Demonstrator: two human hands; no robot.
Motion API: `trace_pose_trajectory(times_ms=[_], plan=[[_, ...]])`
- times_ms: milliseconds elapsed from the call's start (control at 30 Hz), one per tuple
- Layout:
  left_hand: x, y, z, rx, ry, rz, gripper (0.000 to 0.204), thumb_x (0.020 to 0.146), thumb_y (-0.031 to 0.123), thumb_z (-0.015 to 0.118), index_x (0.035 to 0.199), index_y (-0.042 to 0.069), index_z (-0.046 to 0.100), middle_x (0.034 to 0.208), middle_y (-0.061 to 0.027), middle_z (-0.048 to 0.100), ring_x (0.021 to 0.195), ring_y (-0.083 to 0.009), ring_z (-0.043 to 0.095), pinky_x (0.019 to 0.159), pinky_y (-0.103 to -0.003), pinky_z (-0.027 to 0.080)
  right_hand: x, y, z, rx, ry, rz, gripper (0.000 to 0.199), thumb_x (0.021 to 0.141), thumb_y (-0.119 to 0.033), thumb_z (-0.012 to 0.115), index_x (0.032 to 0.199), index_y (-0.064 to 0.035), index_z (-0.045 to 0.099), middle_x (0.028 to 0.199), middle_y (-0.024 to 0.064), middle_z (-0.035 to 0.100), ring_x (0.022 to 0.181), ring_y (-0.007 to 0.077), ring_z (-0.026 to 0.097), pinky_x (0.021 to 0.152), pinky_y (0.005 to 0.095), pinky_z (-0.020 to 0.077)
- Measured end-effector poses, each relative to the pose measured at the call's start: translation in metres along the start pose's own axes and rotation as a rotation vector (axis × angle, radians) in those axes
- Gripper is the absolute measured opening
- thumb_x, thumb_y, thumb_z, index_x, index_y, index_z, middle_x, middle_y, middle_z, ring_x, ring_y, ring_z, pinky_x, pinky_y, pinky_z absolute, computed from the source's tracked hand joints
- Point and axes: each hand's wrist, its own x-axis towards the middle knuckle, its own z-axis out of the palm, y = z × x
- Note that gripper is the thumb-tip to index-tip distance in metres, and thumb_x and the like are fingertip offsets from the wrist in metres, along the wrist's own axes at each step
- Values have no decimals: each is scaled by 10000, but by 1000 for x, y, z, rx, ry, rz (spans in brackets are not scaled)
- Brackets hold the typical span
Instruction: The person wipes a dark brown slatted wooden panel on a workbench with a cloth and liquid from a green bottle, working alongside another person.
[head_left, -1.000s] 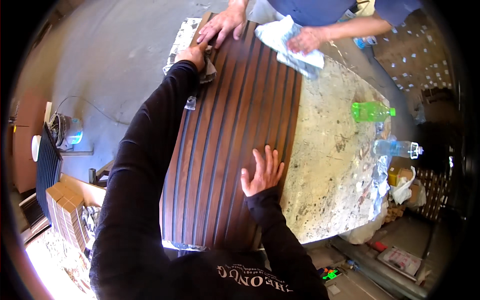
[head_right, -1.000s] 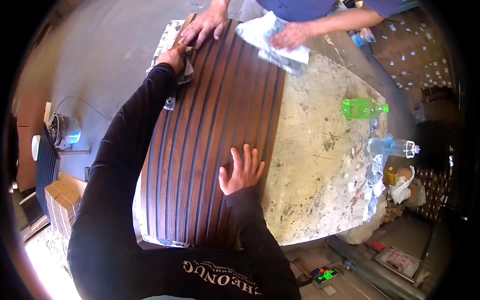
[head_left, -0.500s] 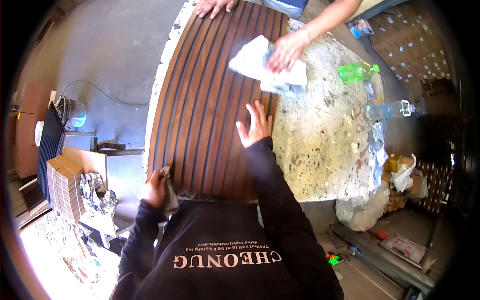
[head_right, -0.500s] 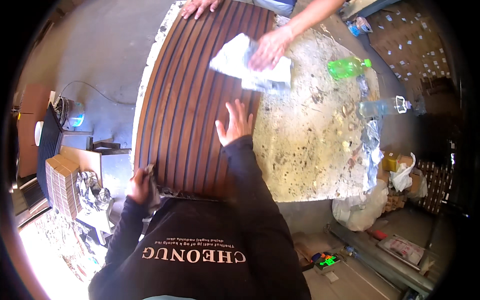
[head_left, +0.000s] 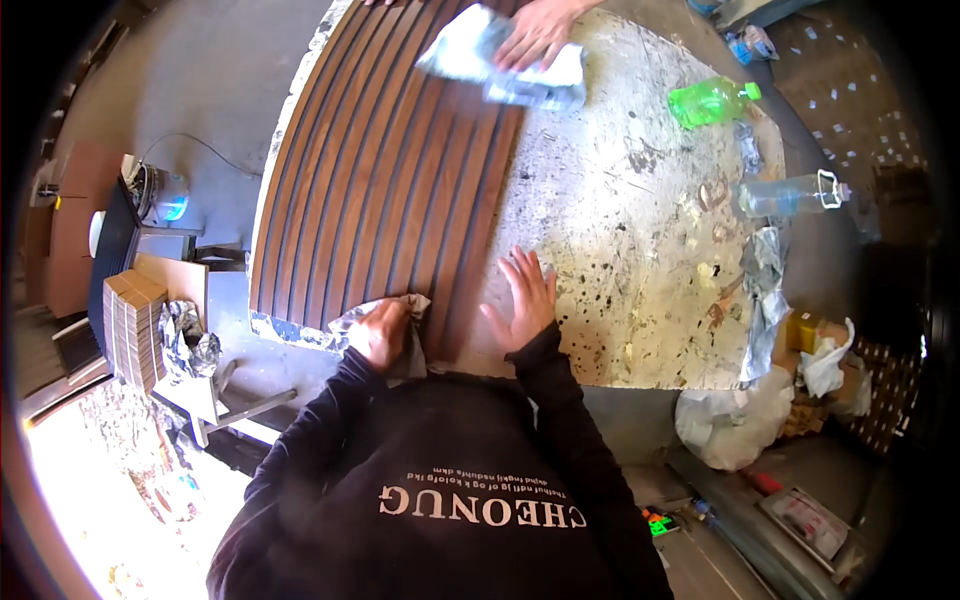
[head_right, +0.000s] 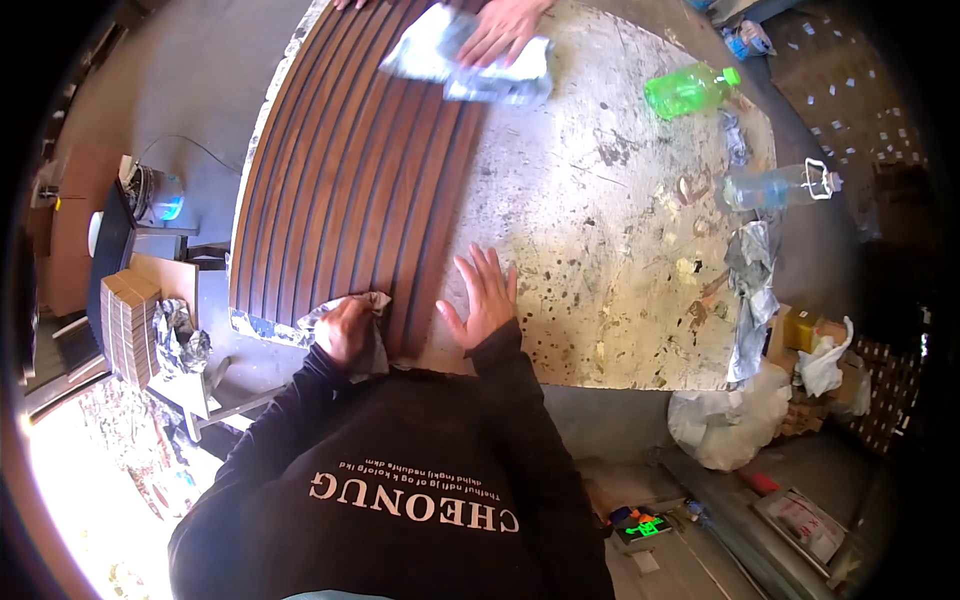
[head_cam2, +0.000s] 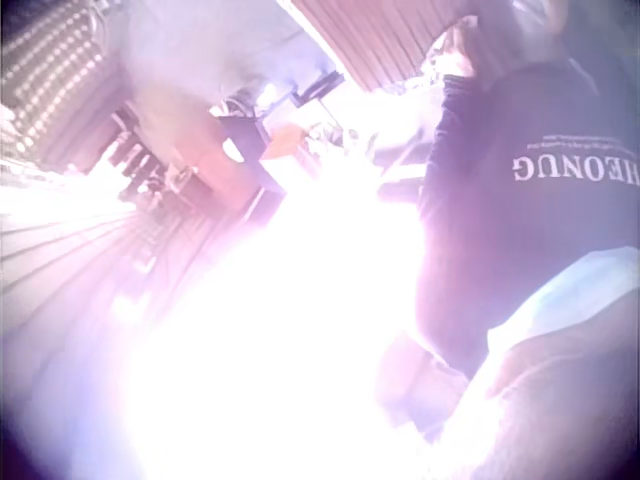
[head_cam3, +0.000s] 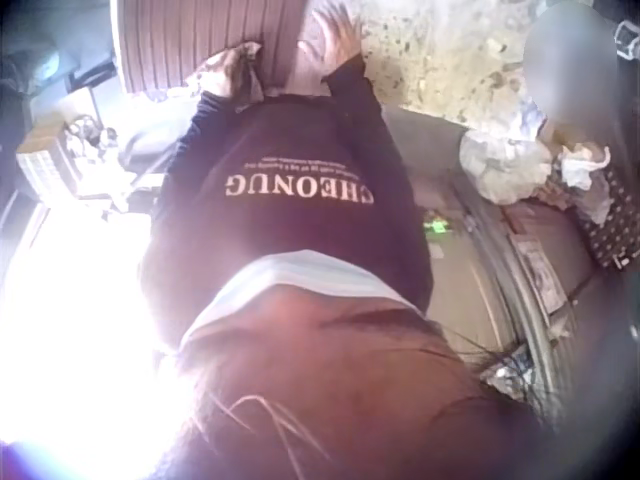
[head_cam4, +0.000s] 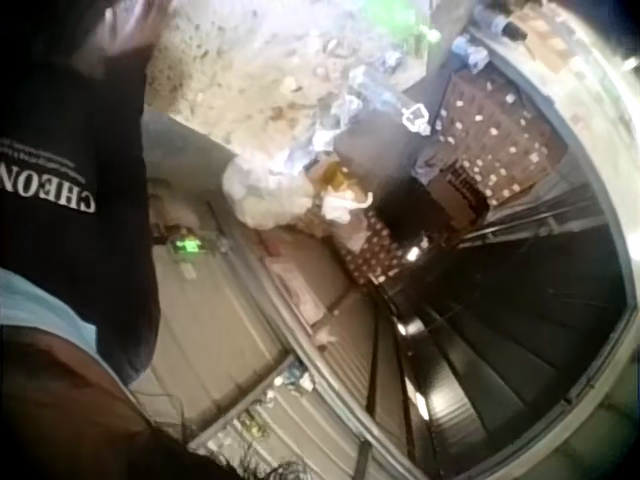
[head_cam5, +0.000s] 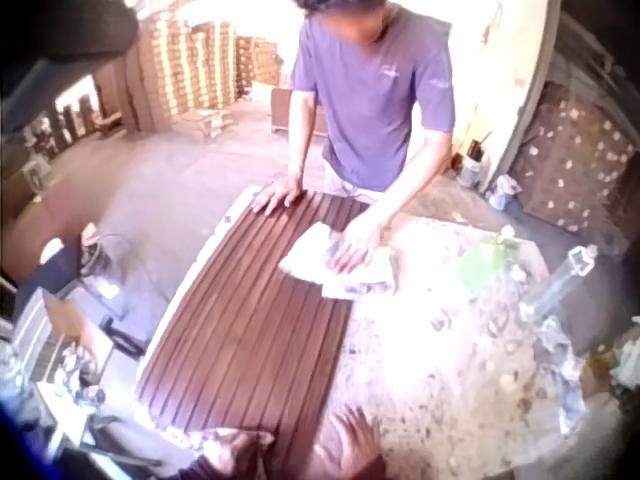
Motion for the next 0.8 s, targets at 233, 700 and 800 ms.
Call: trace_pose_trajectory(times_ms=[233,700,800], plan=[[135,-20,18,438,281,-132,173,831,185,593,929,42,578,878,-183,561,833,-365,541,729,-451,433,65,34,-20,-89,-163,-241,769,753,-482,632,1383,-146,346,1481,112,252,1358,355,241,1057,604,181],[139,6,44,219,207,-97,97,850,108,557,911,35,575,854,-191,531,743,-382,557,640,-440,449,79,52,-3,-150,-218,-282,702,777,-546,539,1366,-187,403,1425,77,373,1376,301,225,1089,576,129],[176,1,65,332,416,-111,235,832,132,589,1036,27,534,910,-190,558,796,-392,558,686,-448,455,79,54,1,-173,-195,-294,694,774,-544,542,1355,-186,413,1418,80,380,1373,300,230,1088,577,131]])
